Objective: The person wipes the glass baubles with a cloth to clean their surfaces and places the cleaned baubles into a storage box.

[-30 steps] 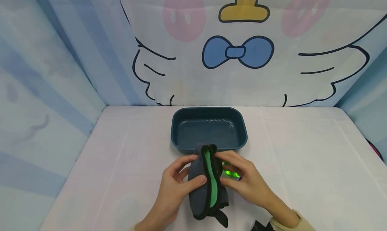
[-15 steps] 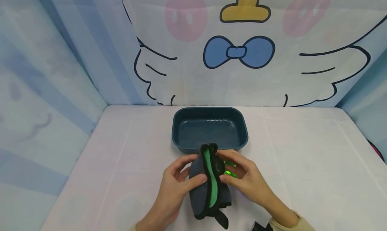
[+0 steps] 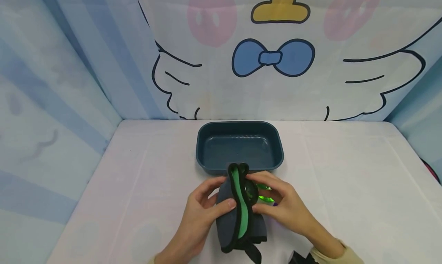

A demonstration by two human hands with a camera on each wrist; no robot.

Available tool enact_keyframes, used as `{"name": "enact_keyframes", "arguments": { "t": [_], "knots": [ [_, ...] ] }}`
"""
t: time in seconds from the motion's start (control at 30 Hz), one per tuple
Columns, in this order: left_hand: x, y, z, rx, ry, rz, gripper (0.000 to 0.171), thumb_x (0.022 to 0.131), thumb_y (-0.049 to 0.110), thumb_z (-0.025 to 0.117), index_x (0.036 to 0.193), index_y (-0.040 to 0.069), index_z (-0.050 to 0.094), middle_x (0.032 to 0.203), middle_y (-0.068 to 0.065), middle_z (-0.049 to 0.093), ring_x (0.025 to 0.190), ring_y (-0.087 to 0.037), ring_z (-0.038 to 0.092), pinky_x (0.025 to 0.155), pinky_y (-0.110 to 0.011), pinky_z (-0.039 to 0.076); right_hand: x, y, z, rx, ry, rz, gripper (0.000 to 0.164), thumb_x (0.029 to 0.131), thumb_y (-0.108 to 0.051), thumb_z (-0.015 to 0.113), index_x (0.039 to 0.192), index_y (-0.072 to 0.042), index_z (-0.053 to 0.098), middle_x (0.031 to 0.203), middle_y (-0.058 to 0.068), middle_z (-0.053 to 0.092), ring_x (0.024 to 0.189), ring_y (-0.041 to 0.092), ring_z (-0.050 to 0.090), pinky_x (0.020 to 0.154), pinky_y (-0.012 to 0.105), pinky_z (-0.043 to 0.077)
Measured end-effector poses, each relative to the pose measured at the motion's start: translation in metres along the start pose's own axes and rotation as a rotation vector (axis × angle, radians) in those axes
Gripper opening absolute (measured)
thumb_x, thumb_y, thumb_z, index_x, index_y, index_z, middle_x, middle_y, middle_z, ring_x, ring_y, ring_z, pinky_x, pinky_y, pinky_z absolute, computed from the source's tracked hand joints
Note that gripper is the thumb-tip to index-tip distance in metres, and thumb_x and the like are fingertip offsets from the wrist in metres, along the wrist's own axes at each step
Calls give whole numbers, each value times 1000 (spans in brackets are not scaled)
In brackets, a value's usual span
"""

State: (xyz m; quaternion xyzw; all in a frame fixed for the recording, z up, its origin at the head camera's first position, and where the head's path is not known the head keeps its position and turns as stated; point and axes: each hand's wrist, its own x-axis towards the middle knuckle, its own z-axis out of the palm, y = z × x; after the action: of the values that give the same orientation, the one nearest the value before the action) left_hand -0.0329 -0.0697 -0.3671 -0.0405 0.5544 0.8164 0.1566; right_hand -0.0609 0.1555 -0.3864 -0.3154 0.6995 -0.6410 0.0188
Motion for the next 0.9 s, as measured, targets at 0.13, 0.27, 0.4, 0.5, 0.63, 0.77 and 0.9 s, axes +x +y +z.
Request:
{"name": "enact_keyframes", "arguments": {
  "t": [0.13, 0.27, 0.4, 0.5, 0.63, 0.77, 0.9],
  "knots": [
    [-1, 1, 0, 4, -24, 12, 53, 81, 6, 79, 130, 4, 58, 136, -12, 51, 116, -26, 60, 93, -34, 54, -1, -1, -1, -28, 38, 37, 59, 80, 7, 76, 135, 2, 56, 130, -1, 62, 114, 11, 62, 85, 28, 58],
    [-2, 0, 0, -1, -47, 18, 52, 82, 4, 78, 129, 4, 57, 135, -12, 51, 117, -26, 59, 94, -33, 53, -2, -3, -1, -86, 72, 53, 56, 79, 6, 78, 131, 0, 60, 126, -3, 66, 109, 10, 64, 83, 28, 58],
    [-1, -1, 0, -6, -33, 30, 53, 81, 2, 78, 129, 4, 57, 138, -12, 49, 118, -26, 59, 93, -33, 54, -2, -3, 1, -135, 79, 28, 59, 79, 6, 78, 134, -5, 60, 127, 2, 64, 111, 11, 63, 85, 27, 57],
    [-1, -1, 1, -6, -12, 34, 54, 80, 2, 78, 130, 4, 57, 140, -12, 48, 118, -26, 59, 93, -33, 54, -2, -4, 3, -159, 74, -25, 62, 78, 9, 77, 136, -5, 58, 131, 5, 60, 117, 11, 60, 89, 26, 56],
    [-1, 0, 1, -11, 3, 39, 54, 80, 3, 79, 130, 3, 57, 140, -14, 46, 117, -26, 60, 92, -33, 55, -1, -4, 3, -206, 28, -112, 65, 76, 12, 78, 136, -2, 56, 135, 10, 55, 125, 12, 55, 94, 25, 53],
    [-1, 1, 1, -10, 13, 44, 52, 80, 4, 79, 128, 3, 58, 139, -13, 48, 116, -26, 60, 92, -32, 54, -1, -6, 2, -273, 1, -165, 63, 76, 9, 78, 135, -3, 58, 133, 12, 56, 125, 11, 56, 93, 24, 53],
    [-3, 0, 1, -5, 9, 37, 52, 79, 3, 80, 127, 4, 60, 135, -11, 52, 118, -27, 59, 92, -33, 54, -1, -7, 1, -284, 25, -160, 62, 76, 7, 80, 133, -3, 60, 125, 13, 62, 114, 9, 63, 81, 26, 58]
  ]
}}
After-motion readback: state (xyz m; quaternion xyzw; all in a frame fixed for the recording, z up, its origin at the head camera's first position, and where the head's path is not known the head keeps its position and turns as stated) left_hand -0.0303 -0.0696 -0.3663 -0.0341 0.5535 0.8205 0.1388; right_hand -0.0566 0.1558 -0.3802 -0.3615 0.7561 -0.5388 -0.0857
